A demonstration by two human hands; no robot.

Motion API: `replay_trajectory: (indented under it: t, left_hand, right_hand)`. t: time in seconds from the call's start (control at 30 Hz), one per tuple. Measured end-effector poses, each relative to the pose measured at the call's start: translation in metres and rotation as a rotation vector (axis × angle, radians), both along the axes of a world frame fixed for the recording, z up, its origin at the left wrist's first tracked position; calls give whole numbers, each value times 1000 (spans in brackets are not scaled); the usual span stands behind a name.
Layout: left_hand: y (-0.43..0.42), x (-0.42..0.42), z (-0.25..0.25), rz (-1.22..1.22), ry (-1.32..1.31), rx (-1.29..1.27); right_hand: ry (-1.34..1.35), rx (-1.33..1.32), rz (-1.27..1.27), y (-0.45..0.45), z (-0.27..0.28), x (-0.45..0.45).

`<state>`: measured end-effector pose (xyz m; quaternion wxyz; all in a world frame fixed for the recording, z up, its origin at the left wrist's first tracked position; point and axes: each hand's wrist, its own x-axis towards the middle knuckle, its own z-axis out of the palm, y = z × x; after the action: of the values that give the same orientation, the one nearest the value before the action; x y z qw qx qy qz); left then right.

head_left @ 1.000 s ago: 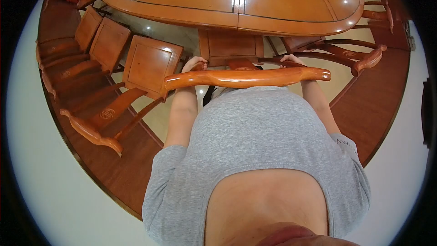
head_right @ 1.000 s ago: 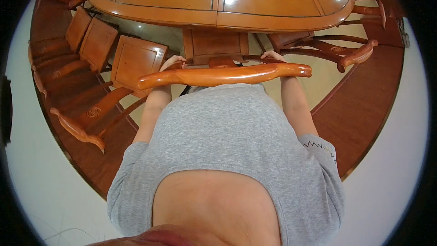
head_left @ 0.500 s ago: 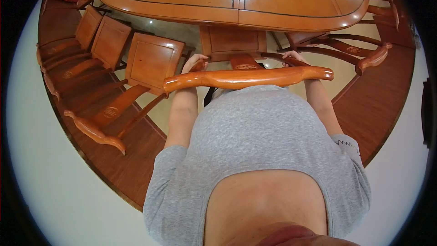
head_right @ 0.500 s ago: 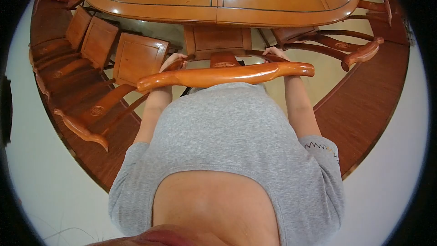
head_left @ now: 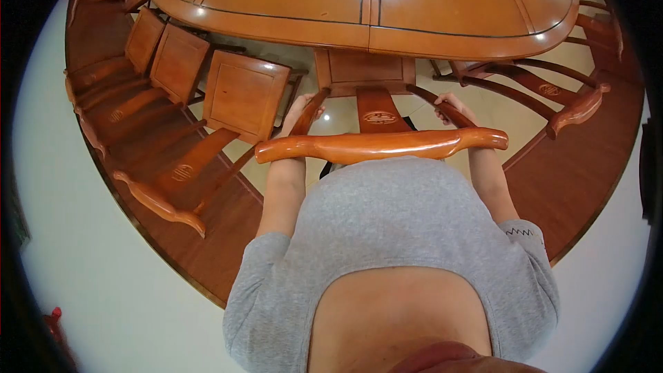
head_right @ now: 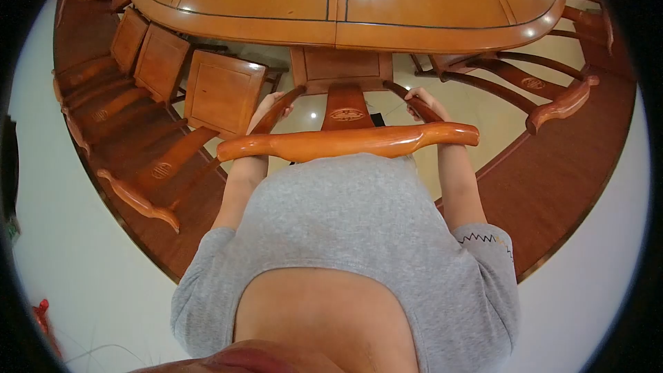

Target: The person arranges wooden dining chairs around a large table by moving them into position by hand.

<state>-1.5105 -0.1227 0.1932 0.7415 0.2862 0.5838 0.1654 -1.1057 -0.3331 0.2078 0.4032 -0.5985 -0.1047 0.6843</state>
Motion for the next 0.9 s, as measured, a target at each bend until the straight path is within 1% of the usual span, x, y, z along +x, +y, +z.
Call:
replay_trajectory:
  t: [0.03,0.07,0.1,0.17,0.23,0.27,0.33,0.37,0.4,0.43,0.47,0.53,0.57,0.6,0.63,0.67,0.7,0.73,0.77,0.8,0.83,0.9]
  left_hand:
    - [7,-10,-28,-31,-29,-76]
    - [12,-16,-44,-57,-59,-152]
    - [12,-14,-45,-57,-49,-157]
    - [13,-13,-41,42,-35,-287]
    - [19,-9,-28,19,19,-331]
    - [21,-2,-23,-7,60,-378]
    - [26,-1,-21,-15,58,-401]
    - [24,0,-17,-29,67,-418]
    - [20,-1,-16,9,20,-355]
    - [19,-8,-25,-8,-3,-346]
    - [14,-8,-24,54,-21,-327]
    - [-1,-9,-17,155,-33,-297]
    - [-9,-4,-7,183,5,-251]
    - [-16,-10,-1,212,43,-202]
    - [-37,-54,-45,248,42,-187]
    - [-59,-70,-94,167,-29,-128]
    - [-47,-89,-149,87,-99,-65]
    - [-64,-75,-117,123,-108,-41]
    - [-83,-74,-75,180,17,-24]
    - [-80,-58,-38,236,141,-12]
    - [-88,-68,-41,268,128,6]
    - [-107,-102,-66,221,326,-135]
  right_hand:
    - [-56,-33,32,1,1,0]
    - [-49,-36,29,4,7,1]
    - [-10,-46,8,6,15,1]
    - [41,-55,-11,9,14,0]
    - [-4,-264,37,15,7,3]
    - [-6,-268,43,14,12,1]
    - [-118,23,12,5,24,-3]
    - [-81,9,14,5,17,-1]
    - [-95,16,-26,0,11,-3]
    - [-101,26,-63,1,9,-7]
    - [-102,27,-26,3,-3,-3]
    - [59,-329,-65,6,-31,4]
    - [61,-325,-27,0,-40,5]
    - [107,-301,-72,-6,-46,7]
    - [152,-271,-118,-4,-50,7]
    - [269,-411,-179,10,-43,5]
    - [259,-393,-139,8,-41,1]
    - [161,-413,-75,1,-49,0]
    - [58,-427,-15,-8,-60,-1]
    - [-47,-438,40,-18,-70,-3]
    - [-153,-448,89,-27,-77,-8]
    - [-362,-497,168,-44,-91,-15]
